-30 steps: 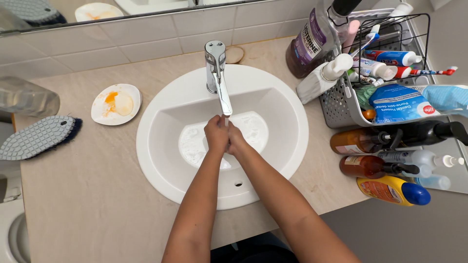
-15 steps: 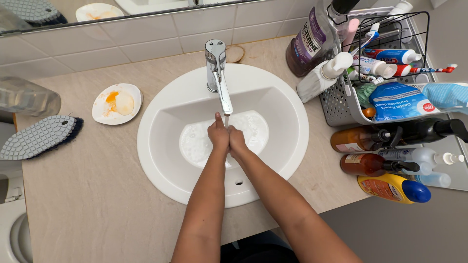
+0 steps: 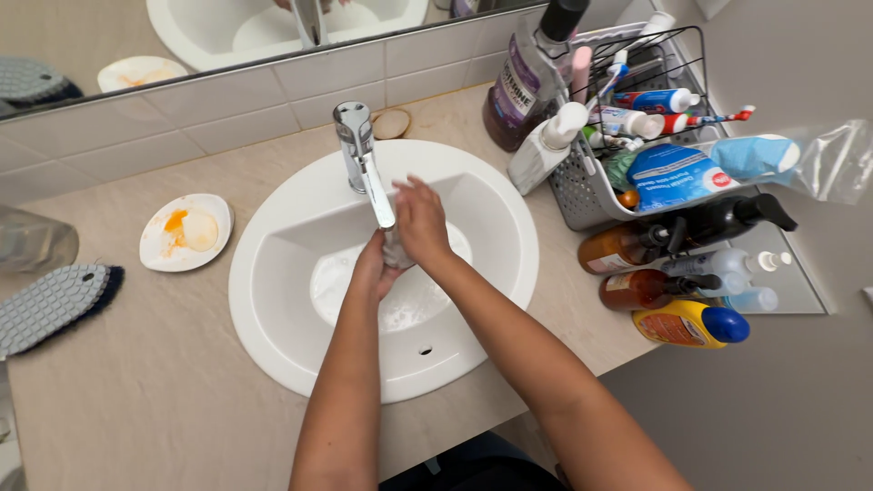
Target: The person cleans a bathroom sink and countertop using a cloth. They wipe the sink basin, faucet, and surrounding counter, then wash a small plate with the cloth under running water. The person also wipes the mirror and wall area before rinsing the cloth and placing it in the bathtub.
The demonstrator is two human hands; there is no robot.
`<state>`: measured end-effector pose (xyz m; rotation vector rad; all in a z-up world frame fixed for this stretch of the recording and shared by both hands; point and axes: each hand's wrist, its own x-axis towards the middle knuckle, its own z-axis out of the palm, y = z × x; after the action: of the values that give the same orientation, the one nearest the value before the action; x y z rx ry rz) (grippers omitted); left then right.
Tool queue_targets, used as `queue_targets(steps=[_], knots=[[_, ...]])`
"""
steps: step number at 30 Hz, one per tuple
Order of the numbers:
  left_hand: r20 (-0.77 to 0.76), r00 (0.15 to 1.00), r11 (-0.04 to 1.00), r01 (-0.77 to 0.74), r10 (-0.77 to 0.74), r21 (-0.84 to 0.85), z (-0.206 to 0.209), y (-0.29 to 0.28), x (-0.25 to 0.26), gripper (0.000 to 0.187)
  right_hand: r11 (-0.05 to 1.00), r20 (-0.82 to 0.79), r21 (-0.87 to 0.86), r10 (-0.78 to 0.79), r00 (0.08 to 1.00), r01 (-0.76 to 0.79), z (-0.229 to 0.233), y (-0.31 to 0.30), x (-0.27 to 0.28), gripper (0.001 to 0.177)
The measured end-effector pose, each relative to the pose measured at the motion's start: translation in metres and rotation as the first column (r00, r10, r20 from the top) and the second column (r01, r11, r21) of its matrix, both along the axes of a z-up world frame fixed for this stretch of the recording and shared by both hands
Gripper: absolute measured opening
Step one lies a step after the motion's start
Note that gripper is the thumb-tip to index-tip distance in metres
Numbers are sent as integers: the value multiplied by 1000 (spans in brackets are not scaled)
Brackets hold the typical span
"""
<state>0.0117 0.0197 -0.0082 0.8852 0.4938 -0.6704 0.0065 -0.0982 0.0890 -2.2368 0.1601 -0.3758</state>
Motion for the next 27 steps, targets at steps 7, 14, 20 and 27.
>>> queue_targets(steps=[7,14,20,27], knots=[[305,934,779,-52,-183,625,12,3,10,42,989,271,-103,132,954,-107,74,37,37,47],[461,867,785,-149,-189,601,67,16,1,38,947,251,-322,88,964,-2,88,44,22,44],[292,955,828,-125,-49,547,81,16,-2,37,894,235,-447,143,962,-24,87,42,14,55],[571,821,865,-291,6,409,67,24,-27,41,906,148,424,-61,987,-8,30,21,-41,30]])
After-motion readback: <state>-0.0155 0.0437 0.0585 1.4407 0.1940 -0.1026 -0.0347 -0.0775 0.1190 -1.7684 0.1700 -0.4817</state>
